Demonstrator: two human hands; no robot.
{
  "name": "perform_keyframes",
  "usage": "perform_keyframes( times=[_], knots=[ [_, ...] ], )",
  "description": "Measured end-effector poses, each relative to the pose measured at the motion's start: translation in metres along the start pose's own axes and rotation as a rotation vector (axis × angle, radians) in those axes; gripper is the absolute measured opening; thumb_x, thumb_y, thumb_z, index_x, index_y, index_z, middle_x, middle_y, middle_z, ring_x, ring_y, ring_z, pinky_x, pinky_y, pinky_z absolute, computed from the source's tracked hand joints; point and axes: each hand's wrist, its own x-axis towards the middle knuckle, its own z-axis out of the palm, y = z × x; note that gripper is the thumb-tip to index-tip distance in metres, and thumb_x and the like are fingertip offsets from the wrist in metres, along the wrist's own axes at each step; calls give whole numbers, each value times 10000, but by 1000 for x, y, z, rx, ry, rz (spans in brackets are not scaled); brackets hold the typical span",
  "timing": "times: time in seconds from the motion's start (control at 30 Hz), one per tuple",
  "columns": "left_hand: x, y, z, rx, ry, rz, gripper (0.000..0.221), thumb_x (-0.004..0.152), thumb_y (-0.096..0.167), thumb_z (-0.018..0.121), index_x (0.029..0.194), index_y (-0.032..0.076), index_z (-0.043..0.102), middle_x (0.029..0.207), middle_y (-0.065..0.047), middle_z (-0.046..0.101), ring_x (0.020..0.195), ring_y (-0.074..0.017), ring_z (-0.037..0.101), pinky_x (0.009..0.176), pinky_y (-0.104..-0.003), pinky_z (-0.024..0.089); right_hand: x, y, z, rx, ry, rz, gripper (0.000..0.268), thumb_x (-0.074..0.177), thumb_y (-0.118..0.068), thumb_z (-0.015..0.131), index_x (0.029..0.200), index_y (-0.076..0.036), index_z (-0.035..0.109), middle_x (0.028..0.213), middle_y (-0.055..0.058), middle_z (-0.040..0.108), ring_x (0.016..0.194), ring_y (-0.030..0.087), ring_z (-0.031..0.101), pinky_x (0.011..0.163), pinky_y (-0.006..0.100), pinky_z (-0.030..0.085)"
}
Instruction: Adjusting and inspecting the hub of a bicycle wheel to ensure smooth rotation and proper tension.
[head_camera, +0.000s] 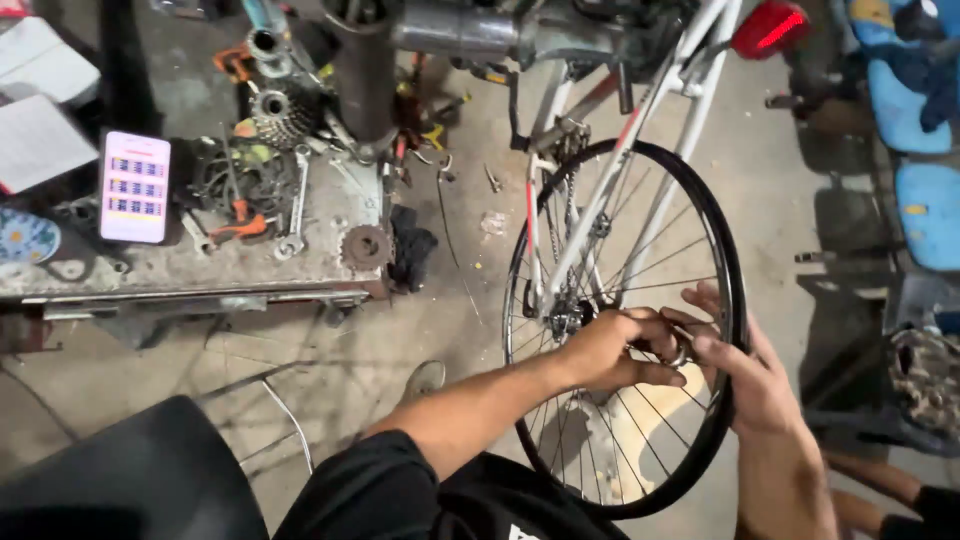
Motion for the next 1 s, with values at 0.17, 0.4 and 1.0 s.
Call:
perform_keyframes(
  times=[0.17,0.4,1.0],
  knots=[
    [-3,25,-10,9,-8,-135,470,727,514,737,973,116,693,1106,-78,688,1028,-243,674,947,-392,569,9,-15,7,78,33,68,792,809,58,495,1587,-14,369,1596,166,487,1413,420,548,1135,550,441],
    [45,-23,-15,26,521,161,478,726,295,955,1115,154,716,968,-85,725,958,-281,745,833,-385,646,18,34,-3,347,70,-145,787,657,162,676,1432,100,551,1337,257,623,1286,407,601,1134,681,419],
    [72,-36,-4,76,634,486,416,690,198,999,1031,198,760,871,45,694,806,-119,722,735,-212,601,12,35,2,319,-28,-272,744,754,38,768,1449,101,513,1212,232,601,1219,332,595,1127,644,444]
  ],
)
